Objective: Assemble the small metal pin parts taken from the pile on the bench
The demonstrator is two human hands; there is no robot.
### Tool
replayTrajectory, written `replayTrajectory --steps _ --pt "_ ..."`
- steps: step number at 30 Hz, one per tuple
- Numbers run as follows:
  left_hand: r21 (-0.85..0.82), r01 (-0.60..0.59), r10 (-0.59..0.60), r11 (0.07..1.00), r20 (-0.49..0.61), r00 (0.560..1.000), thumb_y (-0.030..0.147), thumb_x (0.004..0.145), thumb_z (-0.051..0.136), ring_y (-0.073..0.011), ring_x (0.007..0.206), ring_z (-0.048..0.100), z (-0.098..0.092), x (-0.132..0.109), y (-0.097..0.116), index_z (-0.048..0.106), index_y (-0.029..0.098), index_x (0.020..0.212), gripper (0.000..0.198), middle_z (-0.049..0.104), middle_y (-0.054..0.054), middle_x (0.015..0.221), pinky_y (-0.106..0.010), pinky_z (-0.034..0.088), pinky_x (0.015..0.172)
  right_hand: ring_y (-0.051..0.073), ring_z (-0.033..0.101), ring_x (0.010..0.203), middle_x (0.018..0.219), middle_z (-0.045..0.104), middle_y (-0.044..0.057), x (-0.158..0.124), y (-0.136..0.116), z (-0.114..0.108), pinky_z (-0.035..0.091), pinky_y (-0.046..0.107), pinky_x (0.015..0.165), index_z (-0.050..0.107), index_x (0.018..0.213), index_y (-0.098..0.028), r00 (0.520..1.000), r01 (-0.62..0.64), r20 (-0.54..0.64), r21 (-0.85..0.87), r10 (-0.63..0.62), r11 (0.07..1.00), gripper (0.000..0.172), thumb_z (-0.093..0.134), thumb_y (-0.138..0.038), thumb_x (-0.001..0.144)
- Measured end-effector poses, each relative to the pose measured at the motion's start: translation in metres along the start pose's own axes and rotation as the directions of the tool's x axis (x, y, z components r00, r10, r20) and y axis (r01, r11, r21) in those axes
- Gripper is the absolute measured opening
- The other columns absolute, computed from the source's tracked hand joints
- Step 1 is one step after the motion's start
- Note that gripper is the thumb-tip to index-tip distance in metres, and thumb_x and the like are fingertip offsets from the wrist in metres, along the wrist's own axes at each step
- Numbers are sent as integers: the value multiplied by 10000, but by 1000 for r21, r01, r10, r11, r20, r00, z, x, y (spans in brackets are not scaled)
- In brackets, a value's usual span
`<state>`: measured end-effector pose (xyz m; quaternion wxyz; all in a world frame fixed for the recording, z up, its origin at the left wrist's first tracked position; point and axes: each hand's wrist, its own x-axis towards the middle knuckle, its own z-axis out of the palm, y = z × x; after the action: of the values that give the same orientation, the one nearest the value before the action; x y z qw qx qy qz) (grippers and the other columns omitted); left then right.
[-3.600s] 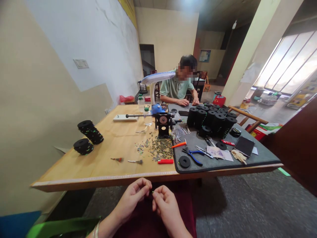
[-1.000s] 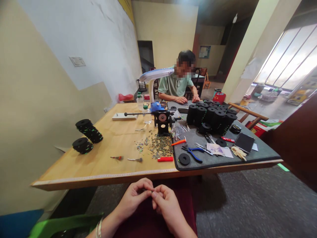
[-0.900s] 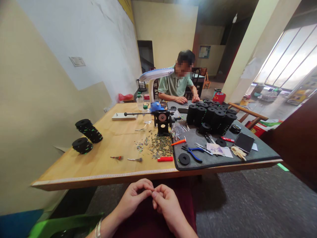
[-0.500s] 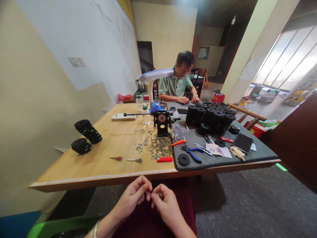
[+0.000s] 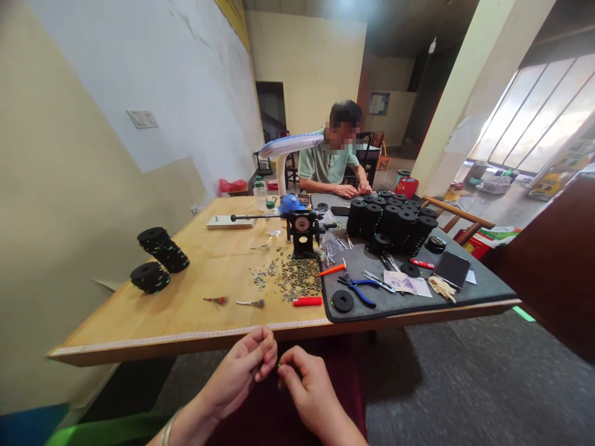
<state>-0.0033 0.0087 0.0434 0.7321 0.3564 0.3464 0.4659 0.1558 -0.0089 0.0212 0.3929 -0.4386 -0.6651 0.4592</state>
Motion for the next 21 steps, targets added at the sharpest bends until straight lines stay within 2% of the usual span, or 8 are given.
replayTrajectory --steps 5,9,17,21 --pt "-256 -6 14 967 30 999 287 731 759 -16 464 374 6 -6 30 487 155 726 301 452 61 595 -112 218 407 162 541 656 675 611 16 3 13 -3 396 255 656 618 740 -192 999 27 -32 6 -27 1000 222 515 -323 885" --pt "-329 -34 49 944 37 998 215 730 755 -9 457 350 7 -10 49 492 155 705 271 426 60 601 -97 231 400 176 556 707 704 617 27 5 31 -4 401 273 697 619 739 -188 999 17 -37 -11 -17 1000 222 519 -315 891" --pt "-304 -70 81 950 26 996 188 698 771 -12 467 340 15 -11 63 500 156 704 273 421 55 616 -97 241 409 182 567 732 727 611 34 8 50 -8 417 280 703 646 722 -179 998 34 -52 -22 -35 999 275 523 -356 892" --pt "-138 -83 89 987 36 995 304 740 743 -28 480 371 20 -6 59 488 162 709 294 446 53 610 -117 258 423 206 590 822 795 654 58 7 51 -10 435 308 780 682 781 -192 999 45 -16 13 -45 999 263 515 -359 897"
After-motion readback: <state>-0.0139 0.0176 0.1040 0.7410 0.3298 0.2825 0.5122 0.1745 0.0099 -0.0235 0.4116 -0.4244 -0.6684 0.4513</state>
